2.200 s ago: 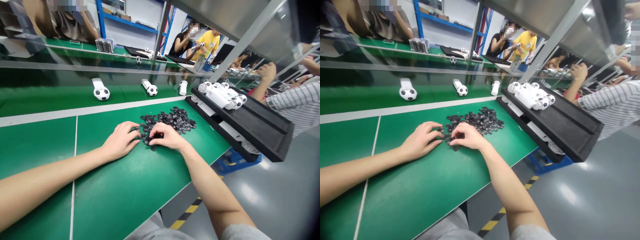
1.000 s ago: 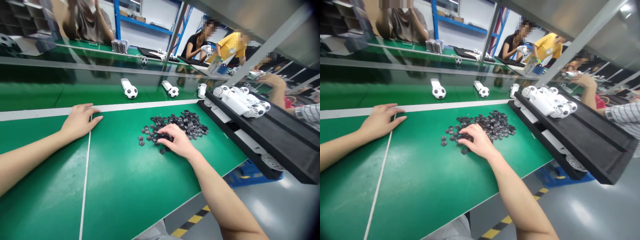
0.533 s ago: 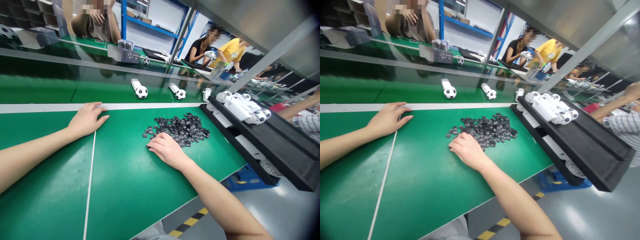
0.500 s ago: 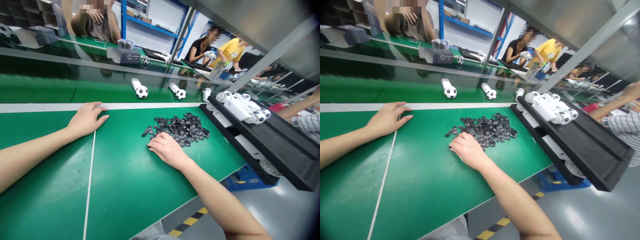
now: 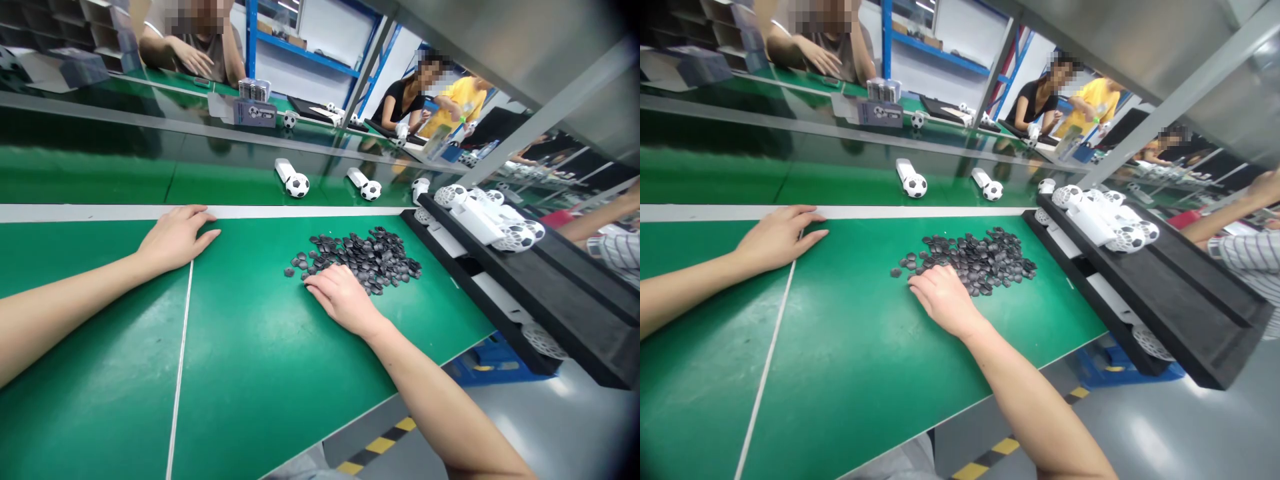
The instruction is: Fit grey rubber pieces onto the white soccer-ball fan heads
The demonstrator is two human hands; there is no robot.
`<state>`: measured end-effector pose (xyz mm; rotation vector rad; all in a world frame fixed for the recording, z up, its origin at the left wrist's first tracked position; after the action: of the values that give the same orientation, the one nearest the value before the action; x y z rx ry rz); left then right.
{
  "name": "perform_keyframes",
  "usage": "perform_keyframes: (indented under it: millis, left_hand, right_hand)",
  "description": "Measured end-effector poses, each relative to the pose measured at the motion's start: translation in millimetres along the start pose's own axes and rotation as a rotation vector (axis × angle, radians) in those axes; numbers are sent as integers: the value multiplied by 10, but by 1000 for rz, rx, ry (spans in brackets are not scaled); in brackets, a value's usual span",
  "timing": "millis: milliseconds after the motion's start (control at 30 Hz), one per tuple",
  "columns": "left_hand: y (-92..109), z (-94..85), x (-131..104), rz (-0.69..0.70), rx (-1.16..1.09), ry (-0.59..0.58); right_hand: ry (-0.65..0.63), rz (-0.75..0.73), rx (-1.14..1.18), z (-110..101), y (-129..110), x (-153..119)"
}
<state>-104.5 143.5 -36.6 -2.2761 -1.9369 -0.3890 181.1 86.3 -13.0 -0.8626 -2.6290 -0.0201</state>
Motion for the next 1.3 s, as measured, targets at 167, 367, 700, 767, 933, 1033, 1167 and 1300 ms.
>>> perform_keyframes:
  millis: [167,367,700,767,933,1033,1167,1300]
  left_hand:
    - [6,3,1,12,-3,0]
    - [33,-33,21,20,-67,10]
    - [113,-102,-34,-53,-43,-19]
    - [110,-101,-42,-61,-53,-22]
    - [117,-117,-63,-49,-114,-21]
    - [128,-109,-78,-47,-137,-14]
    - [105,-95,-70,-59,-141,-3]
    - [-348,-284,-35,-175,-94,81]
  right_hand:
    - [-35,6,39,33,7,-10]
    - [-64,24,19,37,5,6]
    - [83,-135,43,28,48,-58]
    - [104,-149,21,37,70,-69]
    - [127,-159,-2,-8,17,-63]
    - [155,-137,27,-17,3,-49]
    - [74,-110,98,113,35,-53]
    - [54,-84,118,183,89,-83]
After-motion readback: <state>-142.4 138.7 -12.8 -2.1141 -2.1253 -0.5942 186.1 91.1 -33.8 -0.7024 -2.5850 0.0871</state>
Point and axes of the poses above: each hand's wrist, its own x-axis towards the middle knuckle, its own z-axis out of the palm, y = z × x, the point moved 7 cm from there along x, towards the middle knuckle, and after that the axes turned 3 degrees about -y, right-handed, at the moved point
